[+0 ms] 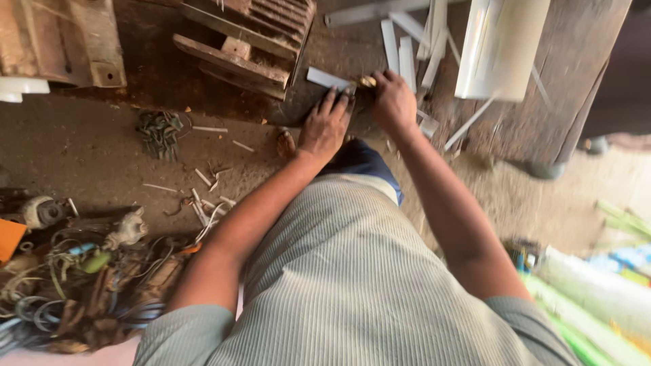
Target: The person stands at a workbench with several electric motor housings and cuts white plastic strips with scissors, then inserts the strips into the slots of a motor stator, pressing each strip into place by hand. They work through the strips one at a time, fitting them around the motor housing on the bench.
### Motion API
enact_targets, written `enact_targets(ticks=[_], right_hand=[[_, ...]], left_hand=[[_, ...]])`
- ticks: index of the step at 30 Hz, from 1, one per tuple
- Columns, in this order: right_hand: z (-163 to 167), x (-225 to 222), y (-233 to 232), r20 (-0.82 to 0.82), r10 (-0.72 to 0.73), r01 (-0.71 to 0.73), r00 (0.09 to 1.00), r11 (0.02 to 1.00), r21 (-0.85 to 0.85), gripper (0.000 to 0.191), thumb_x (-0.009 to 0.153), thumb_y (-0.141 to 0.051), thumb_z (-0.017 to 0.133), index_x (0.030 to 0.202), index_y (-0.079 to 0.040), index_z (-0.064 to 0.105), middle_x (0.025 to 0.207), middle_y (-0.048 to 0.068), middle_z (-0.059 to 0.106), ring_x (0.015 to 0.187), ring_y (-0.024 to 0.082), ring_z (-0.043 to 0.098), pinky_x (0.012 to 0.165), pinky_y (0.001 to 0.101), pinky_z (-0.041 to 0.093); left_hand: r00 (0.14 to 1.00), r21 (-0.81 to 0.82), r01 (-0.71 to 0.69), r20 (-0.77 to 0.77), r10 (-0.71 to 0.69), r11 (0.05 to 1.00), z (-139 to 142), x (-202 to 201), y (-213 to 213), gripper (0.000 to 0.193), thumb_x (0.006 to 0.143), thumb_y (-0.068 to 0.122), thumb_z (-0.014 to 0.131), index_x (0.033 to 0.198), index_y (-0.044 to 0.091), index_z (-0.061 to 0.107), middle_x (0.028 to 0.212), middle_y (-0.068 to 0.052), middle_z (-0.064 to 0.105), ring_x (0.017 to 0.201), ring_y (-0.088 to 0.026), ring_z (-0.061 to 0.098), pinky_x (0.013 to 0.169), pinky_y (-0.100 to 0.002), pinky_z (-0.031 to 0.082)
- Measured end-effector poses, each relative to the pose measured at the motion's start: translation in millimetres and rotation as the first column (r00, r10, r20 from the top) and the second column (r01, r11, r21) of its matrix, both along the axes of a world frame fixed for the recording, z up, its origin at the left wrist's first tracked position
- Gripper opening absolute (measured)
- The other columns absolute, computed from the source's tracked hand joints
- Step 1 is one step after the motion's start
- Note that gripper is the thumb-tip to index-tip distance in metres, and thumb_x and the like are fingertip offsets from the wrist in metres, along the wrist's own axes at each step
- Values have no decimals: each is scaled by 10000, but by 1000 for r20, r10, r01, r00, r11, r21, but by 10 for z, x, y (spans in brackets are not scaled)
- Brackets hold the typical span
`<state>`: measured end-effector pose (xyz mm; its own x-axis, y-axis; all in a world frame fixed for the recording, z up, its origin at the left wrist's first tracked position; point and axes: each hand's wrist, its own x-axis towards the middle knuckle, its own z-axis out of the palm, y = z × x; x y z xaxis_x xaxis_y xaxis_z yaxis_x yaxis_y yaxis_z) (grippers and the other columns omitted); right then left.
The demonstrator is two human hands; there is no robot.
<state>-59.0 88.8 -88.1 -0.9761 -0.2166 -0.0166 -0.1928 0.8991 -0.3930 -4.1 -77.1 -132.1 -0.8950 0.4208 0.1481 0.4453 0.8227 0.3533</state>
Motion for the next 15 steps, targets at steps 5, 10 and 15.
enact_targets(ticks=[5, 10, 15], right_hand=[[-87, -67, 54, 100, -79, 83, 992, 996, -37, 254, 898, -291, 747, 1093, -131, 725, 1028, 133, 671, 953, 392, 640, 758, 498, 525], [-228, 70, 45, 30, 45, -47, 999, 996, 81, 193, 933, -251, 752, 1048, -112, 682, 1024, 125, 633, 998, 381, 629, 822, 478, 537], [-348, 126, -31, -60, 70, -49, 996, 955, 292, 257, 907, -181, 729, 1146, -129, 650, 1117, 108, 608, 1055, 358, 633, 853, 463, 545]], left_hand=[[1000, 7, 22, 20, -22, 1000, -93, -79, -108, 475, 922, 134, 562, 1391, 146, 634, 1480, -151, 509, 1366, -370, 451, 1092, -559, 400], [999, -19, 29, -28, -29, 999, -204, -153, -119, 425, 948, 164, 567, 1363, 135, 655, 1441, -141, 530, 1322, -358, 478, 1070, -548, 430], [999, 4, 40, 21, -40, 999, -283, -155, -62, 271, 975, 172, 579, 1224, 134, 679, 1391, -132, 551, 1317, -363, 488, 1031, -543, 460]])
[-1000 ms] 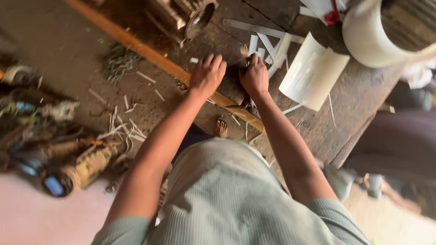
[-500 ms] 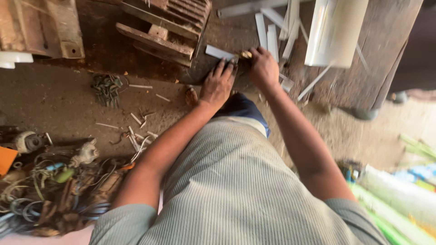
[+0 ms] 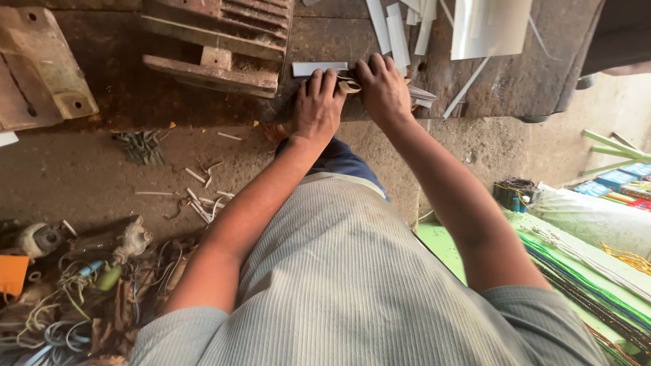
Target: The person stands at a workbench with several electric motor housings and cuts white plastic strips with scissors, then inserts the strips into the slots of a motor stator, pressing each strip into place by hand. They work through the strips one at a time, fitting them around the motor housing on the bench.
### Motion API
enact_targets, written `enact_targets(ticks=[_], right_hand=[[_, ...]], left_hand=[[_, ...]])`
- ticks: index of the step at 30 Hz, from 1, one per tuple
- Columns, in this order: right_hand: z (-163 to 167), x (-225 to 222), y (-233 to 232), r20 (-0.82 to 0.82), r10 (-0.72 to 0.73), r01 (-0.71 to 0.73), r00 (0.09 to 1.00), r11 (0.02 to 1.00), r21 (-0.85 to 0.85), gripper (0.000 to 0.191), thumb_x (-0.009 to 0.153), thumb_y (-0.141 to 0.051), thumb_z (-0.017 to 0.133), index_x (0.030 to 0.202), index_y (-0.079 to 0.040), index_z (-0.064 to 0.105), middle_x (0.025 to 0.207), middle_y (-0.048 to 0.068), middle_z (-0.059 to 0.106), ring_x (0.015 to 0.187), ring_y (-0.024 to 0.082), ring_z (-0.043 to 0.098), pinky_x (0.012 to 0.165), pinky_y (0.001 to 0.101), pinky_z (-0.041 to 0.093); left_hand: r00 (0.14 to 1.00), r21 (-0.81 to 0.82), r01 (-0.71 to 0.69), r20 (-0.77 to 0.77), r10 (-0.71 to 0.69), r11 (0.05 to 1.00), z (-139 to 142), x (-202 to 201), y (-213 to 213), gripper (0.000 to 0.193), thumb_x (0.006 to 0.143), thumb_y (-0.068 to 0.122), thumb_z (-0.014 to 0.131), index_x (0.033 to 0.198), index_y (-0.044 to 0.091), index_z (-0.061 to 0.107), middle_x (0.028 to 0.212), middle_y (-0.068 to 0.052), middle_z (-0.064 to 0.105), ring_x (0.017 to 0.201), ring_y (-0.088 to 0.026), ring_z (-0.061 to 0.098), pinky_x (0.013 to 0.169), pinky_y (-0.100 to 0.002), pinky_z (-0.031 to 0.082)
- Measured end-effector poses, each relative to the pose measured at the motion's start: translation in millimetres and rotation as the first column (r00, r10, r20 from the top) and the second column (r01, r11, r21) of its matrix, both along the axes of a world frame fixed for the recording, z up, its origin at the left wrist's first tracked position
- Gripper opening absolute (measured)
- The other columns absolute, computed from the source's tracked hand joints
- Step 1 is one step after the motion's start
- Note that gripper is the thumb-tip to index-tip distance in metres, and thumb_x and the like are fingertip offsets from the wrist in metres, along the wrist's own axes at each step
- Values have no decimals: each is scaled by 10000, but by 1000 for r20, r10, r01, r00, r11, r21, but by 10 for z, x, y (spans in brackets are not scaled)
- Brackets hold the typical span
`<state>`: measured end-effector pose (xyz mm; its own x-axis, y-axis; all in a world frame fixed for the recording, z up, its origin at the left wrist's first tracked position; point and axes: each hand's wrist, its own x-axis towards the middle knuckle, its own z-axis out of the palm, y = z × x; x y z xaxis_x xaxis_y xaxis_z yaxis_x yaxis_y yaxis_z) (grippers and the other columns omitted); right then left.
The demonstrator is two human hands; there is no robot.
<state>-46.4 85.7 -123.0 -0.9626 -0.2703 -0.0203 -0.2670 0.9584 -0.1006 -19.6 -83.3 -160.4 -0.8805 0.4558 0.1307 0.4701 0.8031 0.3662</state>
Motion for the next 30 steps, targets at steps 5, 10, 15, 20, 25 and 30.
enact_targets(ticks=[5, 10, 15, 20, 25, 30], right_hand=[[47, -257, 74, 187, -152, 189, 970, 961, -199, 322, 889, -208, 717, 1176, -73, 660, 1119, 171, 656, 1007, 406, 652, 817, 468, 551], [106, -293, 186, 205, -226, 294, 952, 861, -416, 251, 997, -241, 682, 1181, -70, 693, 1084, 192, 698, 979, 418, 663, 834, 492, 543], [89, -243, 102, 170, -166, 213, 971, 927, -308, 250, 947, -219, 684, 1153, -78, 695, 1087, 188, 686, 963, 431, 661, 832, 501, 539], [144, -251, -22, 99, -129, 140, 987, 984, -109, 193, 972, -169, 637, 1139, -78, 666, 1073, 180, 684, 1005, 420, 662, 789, 514, 534], [228, -399, 11, 100, -143, 160, 985, 971, -178, 213, 957, -239, 663, 1106, -87, 664, 1030, 188, 713, 956, 417, 679, 808, 511, 547], [286, -309, 182, 293, -385, 444, 875, 880, -171, 336, 1038, -375, 656, 987, -61, 764, 923, 227, 738, 866, 405, 721, 745, 498, 565]], left_hand=[[1000, 25, -1, 30, 1, 1000, 17, -143, 86, 179, 985, 128, 586, 1140, 110, 674, 1448, -137, 545, 1346, -346, 490, 980, -473, 491], [997, 5, 70, -44, -70, 998, -21, -277, 126, 361, 972, 124, 586, 1322, 77, 659, 1387, -129, 556, 1270, -346, 514, 960, -487, 504], [997, 10, -6, -78, 6, 1000, -77, -282, 158, 355, 957, 135, 566, 1294, 90, 666, 1394, -141, 545, 1300, -364, 505, 994, -496, 496], [997, -6, -53, -57, 52, 999, -56, -299, 181, 222, 1018, 126, 546, 1170, 119, 708, 1435, -155, 534, 1346, -377, 483, 1083, -522, 470], [998, 111, -59, 3, 59, 992, -12, -388, 254, 235, 982, 104, 569, 1158, 111, 724, 1402, -192, 546, 1267, -400, 515, 979, -508, 520], [990, 197, 101, -117, -79, 975, 191, -587, 185, 284, 928, 58, 597, 1163, 134, 737, 1323, -144, 587, 1224, -401, 549, 905, -471, 540]])
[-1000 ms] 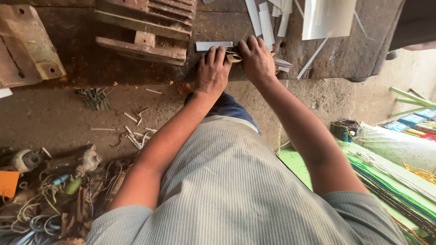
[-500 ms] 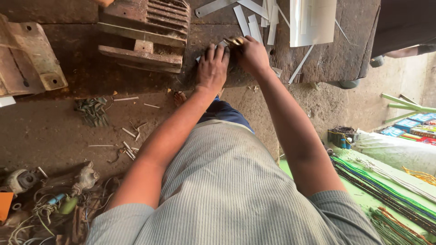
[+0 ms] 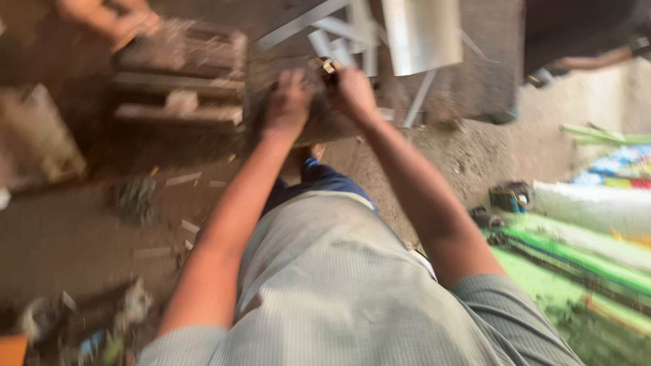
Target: The person stands at a workbench with several electric motor housings and cuts white plastic strips with scissors, then inserts the strips into the slots of a motor stator, pressing each strip into place by hand. They work through the strips one at a time, fitting them around the motor housing on the bench.
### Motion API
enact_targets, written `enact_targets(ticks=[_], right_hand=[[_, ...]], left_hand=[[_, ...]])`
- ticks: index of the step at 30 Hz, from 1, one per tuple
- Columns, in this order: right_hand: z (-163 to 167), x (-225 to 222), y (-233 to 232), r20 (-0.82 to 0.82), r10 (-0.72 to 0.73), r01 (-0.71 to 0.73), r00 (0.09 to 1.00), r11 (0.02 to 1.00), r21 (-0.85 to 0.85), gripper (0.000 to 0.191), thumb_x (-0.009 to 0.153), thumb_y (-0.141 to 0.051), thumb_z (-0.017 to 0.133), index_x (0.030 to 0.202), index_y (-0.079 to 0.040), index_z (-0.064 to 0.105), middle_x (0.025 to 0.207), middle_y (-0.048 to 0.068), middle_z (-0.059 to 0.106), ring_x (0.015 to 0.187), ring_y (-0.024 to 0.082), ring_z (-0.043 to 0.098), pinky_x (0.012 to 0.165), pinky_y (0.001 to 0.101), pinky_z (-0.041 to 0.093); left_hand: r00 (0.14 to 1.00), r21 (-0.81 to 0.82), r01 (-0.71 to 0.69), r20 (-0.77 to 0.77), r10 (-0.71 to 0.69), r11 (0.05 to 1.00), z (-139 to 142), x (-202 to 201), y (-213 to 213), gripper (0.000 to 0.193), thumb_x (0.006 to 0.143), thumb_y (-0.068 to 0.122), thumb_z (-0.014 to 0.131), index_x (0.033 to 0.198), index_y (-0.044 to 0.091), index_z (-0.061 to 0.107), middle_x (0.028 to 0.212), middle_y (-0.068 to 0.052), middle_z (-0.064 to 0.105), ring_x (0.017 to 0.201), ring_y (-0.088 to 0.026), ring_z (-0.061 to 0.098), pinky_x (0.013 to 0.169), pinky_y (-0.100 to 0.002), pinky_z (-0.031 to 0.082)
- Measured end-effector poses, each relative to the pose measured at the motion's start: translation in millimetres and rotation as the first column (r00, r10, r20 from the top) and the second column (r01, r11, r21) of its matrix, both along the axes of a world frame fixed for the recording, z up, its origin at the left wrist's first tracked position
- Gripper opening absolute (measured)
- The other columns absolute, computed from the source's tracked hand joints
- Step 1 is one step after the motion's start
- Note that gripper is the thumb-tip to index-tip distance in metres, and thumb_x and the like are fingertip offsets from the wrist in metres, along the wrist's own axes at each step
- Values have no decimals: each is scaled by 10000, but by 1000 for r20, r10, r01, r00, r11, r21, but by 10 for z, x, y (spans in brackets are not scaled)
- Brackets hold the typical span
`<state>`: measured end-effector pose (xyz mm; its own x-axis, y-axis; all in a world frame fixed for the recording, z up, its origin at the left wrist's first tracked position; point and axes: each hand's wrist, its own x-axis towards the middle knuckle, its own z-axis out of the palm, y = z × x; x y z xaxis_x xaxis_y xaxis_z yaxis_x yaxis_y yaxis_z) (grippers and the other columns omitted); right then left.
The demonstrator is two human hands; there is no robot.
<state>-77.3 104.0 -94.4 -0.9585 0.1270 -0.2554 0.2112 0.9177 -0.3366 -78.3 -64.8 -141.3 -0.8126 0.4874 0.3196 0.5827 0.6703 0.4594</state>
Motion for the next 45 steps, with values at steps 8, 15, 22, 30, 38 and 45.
enact_targets(ticks=[8, 15, 22, 30, 38, 45], right_hand=[[245, 726, 62, 283, -153, 322, 947, 430, -844, 497, 924, -434, 774, 1242, -55, 729, 1051, 18, 784, 927, 128, 720, 830, 305, 571], [648, 999, -97, -242, -249, 19, 938, 732, -681, 412, 920, -321, 774, 1249, -124, 623, 1005, 78, 762, 894, 227, 762, 753, 365, 593], [717, 1178, -138, -318, -212, -19, 924, 806, -591, 268, 937, -255, 796, 1044, -91, 613, 896, 110, 728, 828, 310, 733, 718, 381, 578], [249, 718, -44, -450, -285, 100, 846, 914, -393, 535, 825, -258, 800, 1244, -17, 570, 1111, 274, 667, 1003, 445, 653, 828, 480, 533], [-152, 433, -195, -263, 25, -69, 964, 985, -159, 341, 920, -214, 718, 1170, -12, 603, 1002, 244, 701, 947, 466, 671, 807, 537, 538], [-89, 421, -362, -155, 54, -66, 986, 995, -78, 382, 903, -194, 661, 1254, -57, 601, 1071, 209, 698, 947, 427, 685, 779, 511, 548]], left_hand=[[960, 314, 279, -65, -272, 908, 1104, 712, -272, 247, 898, -4, 756, 1080, 153, 696, 1001, -47, 656, 969, -298, 658, 830, -433, 554], [816, 612, -199, 536, -216, 765, 1147, 666, -199, 249, 1047, 214, 696, 1207, 56, 591, 1066, -23, 660, 927, -130, 658, 792, -288, 554], [430, 584, -378, 798, -422, 718, 1004, 459, -286, 145, 1028, 198, 683, 1087, 66, 693, 1020, 0, 685, 895, -80, 636, 768, -255, 543], [938, -129, -141, -333, 91, 982, 517, 0, 123, 168, 950, 113, 682, 797, 122, 611, 849, -95, 605, 794, -304, 638, 680, -454, 528], [995, 19, -44, -90, 45, 999, -7, 403, -131, 241, 970, 117, 599, 1164, 27, 710, 1248, -134, 638, 1250, -353, 572, 951, -472, 515], [999, -192, -1, -49, -9, 981, 75, 532, -352, 443, 971, 106, 545, 1404, 68, 630, 1461, -145, 555, 1414, -358, 460, 1140, -474, 422]])
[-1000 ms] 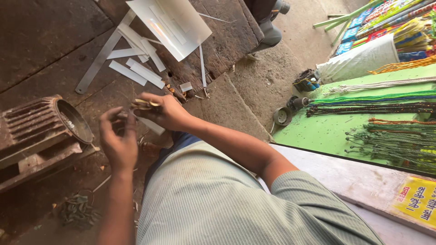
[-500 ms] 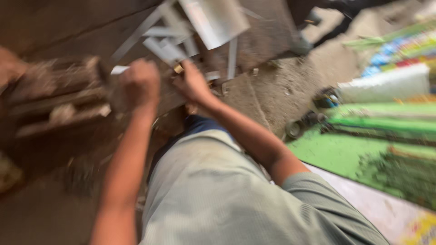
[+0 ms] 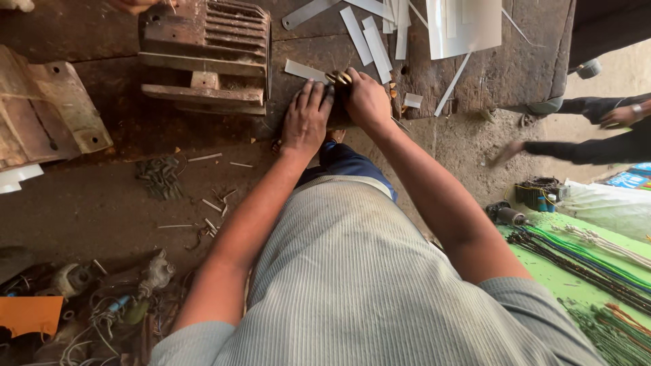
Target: The person stands at a workbench with several electric motor housings and cuts white plastic strips with scissors, then inserts the strips into the slots of a motor stator, pressing each strip into place by hand. They work through the strips one at a time, fitting them around the motor housing on the bench.
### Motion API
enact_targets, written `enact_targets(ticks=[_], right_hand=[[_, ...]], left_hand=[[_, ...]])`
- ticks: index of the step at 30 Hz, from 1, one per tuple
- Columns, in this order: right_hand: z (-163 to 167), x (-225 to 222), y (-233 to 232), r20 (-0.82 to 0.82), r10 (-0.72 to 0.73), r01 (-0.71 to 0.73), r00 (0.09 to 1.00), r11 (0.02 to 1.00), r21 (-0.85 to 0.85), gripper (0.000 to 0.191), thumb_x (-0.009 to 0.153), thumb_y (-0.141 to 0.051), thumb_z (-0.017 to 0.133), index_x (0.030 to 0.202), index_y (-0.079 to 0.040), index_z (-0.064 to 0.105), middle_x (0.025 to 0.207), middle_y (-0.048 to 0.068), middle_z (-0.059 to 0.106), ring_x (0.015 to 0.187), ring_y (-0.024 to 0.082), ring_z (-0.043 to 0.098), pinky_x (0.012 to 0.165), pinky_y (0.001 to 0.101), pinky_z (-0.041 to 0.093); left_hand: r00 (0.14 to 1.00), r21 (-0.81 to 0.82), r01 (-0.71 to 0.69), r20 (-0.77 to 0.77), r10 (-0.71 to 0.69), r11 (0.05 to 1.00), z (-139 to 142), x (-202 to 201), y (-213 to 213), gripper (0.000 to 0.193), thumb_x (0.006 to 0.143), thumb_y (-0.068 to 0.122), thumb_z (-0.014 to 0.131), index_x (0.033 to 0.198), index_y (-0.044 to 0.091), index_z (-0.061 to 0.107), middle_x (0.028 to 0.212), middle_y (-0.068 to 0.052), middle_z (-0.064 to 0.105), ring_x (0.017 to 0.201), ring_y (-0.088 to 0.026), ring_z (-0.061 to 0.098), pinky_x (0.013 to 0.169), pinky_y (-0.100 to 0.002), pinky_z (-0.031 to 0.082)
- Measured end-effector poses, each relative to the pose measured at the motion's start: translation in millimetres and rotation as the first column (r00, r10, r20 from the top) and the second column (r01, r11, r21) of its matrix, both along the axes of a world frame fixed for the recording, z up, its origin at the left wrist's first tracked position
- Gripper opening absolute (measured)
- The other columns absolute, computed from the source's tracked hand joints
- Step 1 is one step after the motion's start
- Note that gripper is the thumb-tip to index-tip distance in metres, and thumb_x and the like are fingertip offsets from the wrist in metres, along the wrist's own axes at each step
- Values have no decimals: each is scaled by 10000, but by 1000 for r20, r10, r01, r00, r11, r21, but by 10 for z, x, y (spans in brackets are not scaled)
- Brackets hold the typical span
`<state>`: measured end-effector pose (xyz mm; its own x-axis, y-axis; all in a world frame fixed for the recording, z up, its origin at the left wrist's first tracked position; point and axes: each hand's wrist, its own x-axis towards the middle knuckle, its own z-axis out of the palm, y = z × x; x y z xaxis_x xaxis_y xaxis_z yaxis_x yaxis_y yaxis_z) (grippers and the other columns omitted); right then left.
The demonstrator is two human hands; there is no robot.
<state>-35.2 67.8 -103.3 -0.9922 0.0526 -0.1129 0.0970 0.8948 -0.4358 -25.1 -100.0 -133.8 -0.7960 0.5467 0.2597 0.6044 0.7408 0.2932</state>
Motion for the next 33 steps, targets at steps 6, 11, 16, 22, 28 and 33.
enact_targets(ticks=[6, 11, 16, 22, 28, 33], right_hand=[[49, -19, -13, 3, 34, -33, 999, 977, 209, 230, 961, -92, 594, 1190, -79, 611, 1060, 198, 685, 995, 424, 682, 781, 539, 533], [50, -250, 234, -9, 8, -8, 1000, 998, -61, 242, 996, -161, 637, 1209, -61, 583, 1110, 210, 664, 1031, 454, 640, 860, 543, 525], [193, -169, 415, -282, -27, 21, 959, 1000, -23, 435, 909, -170, 754, 1246, 9, 545, 1197, 244, 582, 1086, 469, 567, 933, 531, 474], [678, 60, 200, -453, 234, -303, 860, 949, -85, 529, 854, -151, 807, 1339, -107, 601, 1274, 119, 625, 1157, 366, 597, 983, 459, 469], [680, -22, 97, -497, 482, -586, 721, 808, -66, 423, 886, -144, 809, 1284, -100, 674, 1196, 79, 662, 1033, 282, 625, 888, 404, 514], [469, -150, 117, -517, 643, -780, 565, 621, -80, 466, 835, -183, 831, 1272, -98, 691, 1151, 79, 663, 945, 297, 620, 804, 409, 537]], left_hand=[[995, 11, -30, 93, 29, 999, -19, -45, 94, 249, 991, 128, 574, 1213, 93, 681, 1415, -144, 565, 1362, -347, 488, 1077, -490, 468], [991, 14, 94, -99, -92, 995, 19, -246, 130, 213, 891, 110, 598, 1087, 117, 679, 1422, -114, 596, 1210, -346, 555, 882, -460, 528], [982, -10, 178, -69, -178, 984, 203, -492, 191, 323, 947, 30, 635, 1267, 50, 675, 1306, -169, 586, 1097, -345, 640, 806, -434, 570], [915, 544, -326, 386, 114, 773, 671, -254, 112, 207, 943, -22, 662, 1144, 27, 652, 1126, -122, 665, 972, -282, 708, 816, -372, 574], [681, 587, -691, 724, 107, 422, 621, 26, 14, 98, 953, -24, 630, 1020, 44, 652, 959, -39, 734, 908, -131, 709, 803, -285, 568], [651, 610, -745, 754, 91, 271, 463, 293, -145, 115, 991, -6, 616, 1071, 47, 681, 1044, -26, 733, 980, -114, 686, 868, -274, 565]])
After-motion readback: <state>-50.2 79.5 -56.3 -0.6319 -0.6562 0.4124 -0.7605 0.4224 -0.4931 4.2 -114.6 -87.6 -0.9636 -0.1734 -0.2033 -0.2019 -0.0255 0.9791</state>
